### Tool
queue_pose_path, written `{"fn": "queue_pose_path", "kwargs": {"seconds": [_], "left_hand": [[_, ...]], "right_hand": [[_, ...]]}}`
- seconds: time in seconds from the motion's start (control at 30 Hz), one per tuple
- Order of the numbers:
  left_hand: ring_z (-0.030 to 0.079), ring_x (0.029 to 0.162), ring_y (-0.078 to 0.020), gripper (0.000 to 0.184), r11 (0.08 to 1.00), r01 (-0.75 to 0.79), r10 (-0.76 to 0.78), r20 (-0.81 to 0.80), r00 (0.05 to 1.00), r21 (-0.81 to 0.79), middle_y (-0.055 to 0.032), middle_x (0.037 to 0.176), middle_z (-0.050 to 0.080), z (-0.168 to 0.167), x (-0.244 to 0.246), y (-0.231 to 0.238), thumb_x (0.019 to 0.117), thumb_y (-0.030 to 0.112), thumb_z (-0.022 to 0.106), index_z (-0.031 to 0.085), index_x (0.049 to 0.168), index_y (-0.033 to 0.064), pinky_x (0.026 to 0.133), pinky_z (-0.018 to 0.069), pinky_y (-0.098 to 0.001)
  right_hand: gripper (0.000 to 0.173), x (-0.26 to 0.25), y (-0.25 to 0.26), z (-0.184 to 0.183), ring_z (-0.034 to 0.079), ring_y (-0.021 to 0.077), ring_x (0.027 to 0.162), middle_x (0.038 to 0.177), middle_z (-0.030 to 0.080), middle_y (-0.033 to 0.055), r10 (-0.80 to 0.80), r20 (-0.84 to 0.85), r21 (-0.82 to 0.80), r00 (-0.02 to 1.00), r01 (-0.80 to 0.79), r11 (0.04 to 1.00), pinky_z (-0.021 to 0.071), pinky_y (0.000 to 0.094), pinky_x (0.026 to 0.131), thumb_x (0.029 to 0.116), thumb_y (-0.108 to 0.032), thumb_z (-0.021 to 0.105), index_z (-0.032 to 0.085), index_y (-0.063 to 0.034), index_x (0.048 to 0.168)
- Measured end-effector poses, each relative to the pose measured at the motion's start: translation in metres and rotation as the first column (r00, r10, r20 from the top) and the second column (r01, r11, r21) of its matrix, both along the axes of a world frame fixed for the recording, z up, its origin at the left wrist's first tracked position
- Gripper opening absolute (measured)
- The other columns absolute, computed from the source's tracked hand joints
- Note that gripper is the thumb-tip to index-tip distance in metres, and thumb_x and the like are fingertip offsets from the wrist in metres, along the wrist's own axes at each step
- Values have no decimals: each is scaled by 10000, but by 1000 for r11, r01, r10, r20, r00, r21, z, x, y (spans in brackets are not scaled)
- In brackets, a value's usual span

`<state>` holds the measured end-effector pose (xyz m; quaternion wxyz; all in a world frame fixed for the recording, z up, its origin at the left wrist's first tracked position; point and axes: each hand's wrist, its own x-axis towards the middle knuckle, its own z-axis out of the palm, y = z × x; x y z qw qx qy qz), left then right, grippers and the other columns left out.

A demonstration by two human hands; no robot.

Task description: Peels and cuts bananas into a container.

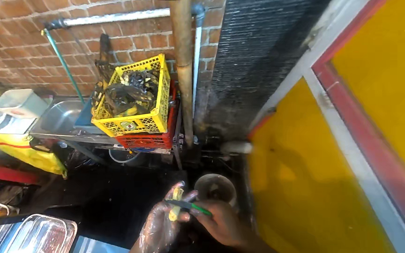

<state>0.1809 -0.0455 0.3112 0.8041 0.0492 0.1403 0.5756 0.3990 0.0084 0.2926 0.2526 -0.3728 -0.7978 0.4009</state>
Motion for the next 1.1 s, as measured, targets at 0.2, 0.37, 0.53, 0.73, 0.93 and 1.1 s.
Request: {"fn": "queue_pose_path", "kwargs": {"seconds": [0.2,0.37,0.53,0.73,0.93,1.1], "left_hand": [[656,1175,-379,642,999,37,-37,1,999,-27,-309,1484,488,-1,9,10,916,5,547,401,1541,30,855,607,-397],[647,1194,-384,639,998,66,-65,30,997,-23,-316,1516,451,-5,9,15,933,20,554,390,1550,36,872,604,-397],[692,1096,-327,614,996,57,-58,-8,998,-62,-290,1491,493,-2,10,18,933,40,540,413,1534,48,808,613,-356],[661,1168,-336,616,994,99,-96,78,992,-37,-269,1502,484,-9,11,19,921,6,538,405,1522,20,854,609,-386],[672,1155,-309,581,991,127,-124,71,990,-44,-261,1485,509,-8,15,29,940,46,553,443,1510,15,833,612,-343],[710,812,-163,467,983,118,-131,-89,987,-141,-257,1455,552,-4,18,36,1050,147,426,480,1504,55,524,511,-194]], "right_hand": [[376,5,-1,-11,700,99,749,894,755,-22,-161,-7,151,987,160,975,608,379,664,1036,-481,539,775,-190,1063],[377,7,2,-17,705,100,752,888,754,-17,-202,-26,206,979,203,957,610,369,655,1038,-482,547,771,-180,1060],[377,5,7,-18,712,121,749,887,752,-13,-243,-6,275,970,235,932,605,382,636,1037,-481,543,772,-182,1049],[397,15,11,-11,733,109,818,963,778,-13,-332,33,227,943,316,921,628,383,725,1033,-477,546,787,-177,1133],[415,29,8,-10,685,81,753,888,749,-13,-257,-69,145,964,265,953,601,347,692,1049,-481,516,773,-159,1101],[424,38,7,-8,621,97,660,759,678,-16,-102,-73,-140,992,91,986,558,363,642,1055,-519,502,763,-187,1088]]}}
